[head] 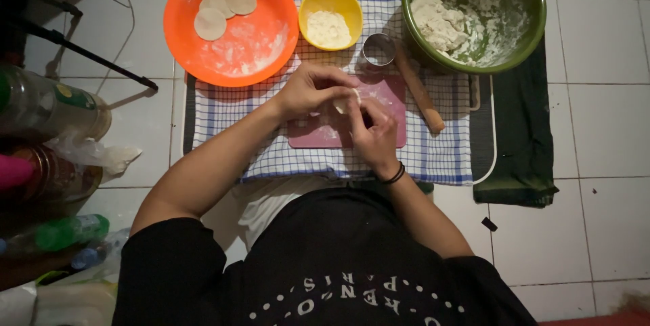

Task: Folding and sealing a dumpling by hand using dough skins and filling.

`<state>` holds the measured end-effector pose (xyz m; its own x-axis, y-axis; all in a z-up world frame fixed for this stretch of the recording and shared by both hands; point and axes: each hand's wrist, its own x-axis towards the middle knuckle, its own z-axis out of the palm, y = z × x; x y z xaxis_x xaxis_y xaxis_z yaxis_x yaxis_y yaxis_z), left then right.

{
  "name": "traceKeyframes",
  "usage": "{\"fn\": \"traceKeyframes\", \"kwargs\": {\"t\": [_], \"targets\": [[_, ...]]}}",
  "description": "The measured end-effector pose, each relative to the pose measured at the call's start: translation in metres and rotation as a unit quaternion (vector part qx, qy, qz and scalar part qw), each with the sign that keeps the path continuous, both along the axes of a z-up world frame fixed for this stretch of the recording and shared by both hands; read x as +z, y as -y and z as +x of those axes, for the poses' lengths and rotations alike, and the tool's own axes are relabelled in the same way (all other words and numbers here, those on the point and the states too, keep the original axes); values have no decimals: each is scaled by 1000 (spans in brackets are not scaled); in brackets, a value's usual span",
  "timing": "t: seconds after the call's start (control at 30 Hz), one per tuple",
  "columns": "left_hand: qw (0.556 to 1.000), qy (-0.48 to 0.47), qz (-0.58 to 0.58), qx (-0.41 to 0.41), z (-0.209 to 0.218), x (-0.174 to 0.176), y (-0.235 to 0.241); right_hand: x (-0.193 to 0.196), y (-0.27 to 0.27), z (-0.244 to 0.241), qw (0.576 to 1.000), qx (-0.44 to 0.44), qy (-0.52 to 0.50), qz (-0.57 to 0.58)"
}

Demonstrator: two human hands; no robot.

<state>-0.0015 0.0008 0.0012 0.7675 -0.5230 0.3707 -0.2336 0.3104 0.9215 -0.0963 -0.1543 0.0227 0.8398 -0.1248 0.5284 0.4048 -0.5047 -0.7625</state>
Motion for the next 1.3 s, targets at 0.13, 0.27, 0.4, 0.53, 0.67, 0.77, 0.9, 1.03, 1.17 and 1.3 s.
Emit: {"fn": "traceKeyframes", "kwargs": {"t": [0.13, 0.27, 0.4, 0.53, 0.67, 0.77, 0.9, 1.03, 1.17, 1.3], "targets": [[1000, -9, 3, -3, 4, -4, 1, -3, 3, 0, 1000, 4, -2, -9], [1000, -19, 3, 1, -1, 4, -1, -1, -1, 1, 1000, 15, -5, 3], [998, -56, 4, 12, -2, 7, -1, -18, 0, 5, 1000, 15, -11, 2], [1000, -26, -5, 13, -1, 1, 2, -2, 1, 1, 1000, 23, -14, -4], [997, 73, 16, -5, 5, 1, 1, -6, 1, 0, 999, 26, -25, 0], [995, 100, 15, -22, 10, -2, 0, -3, 1, 0, 999, 33, -22, -4], [997, 75, 28, -13, 7, -5, 1, -5, 3, -1, 999, 39, -25, -11], [998, 51, 41, 2, 5, -11, -1, -1, 1, 0, 999, 41, -27, -18], [999, 9, 32, 20, 1, -6, 0, 2, -1, 1, 999, 36, -19, -20], [997, 70, 40, 12, 8, -7, 2, 4, 1, -1, 999, 23, -39, -17]]}}
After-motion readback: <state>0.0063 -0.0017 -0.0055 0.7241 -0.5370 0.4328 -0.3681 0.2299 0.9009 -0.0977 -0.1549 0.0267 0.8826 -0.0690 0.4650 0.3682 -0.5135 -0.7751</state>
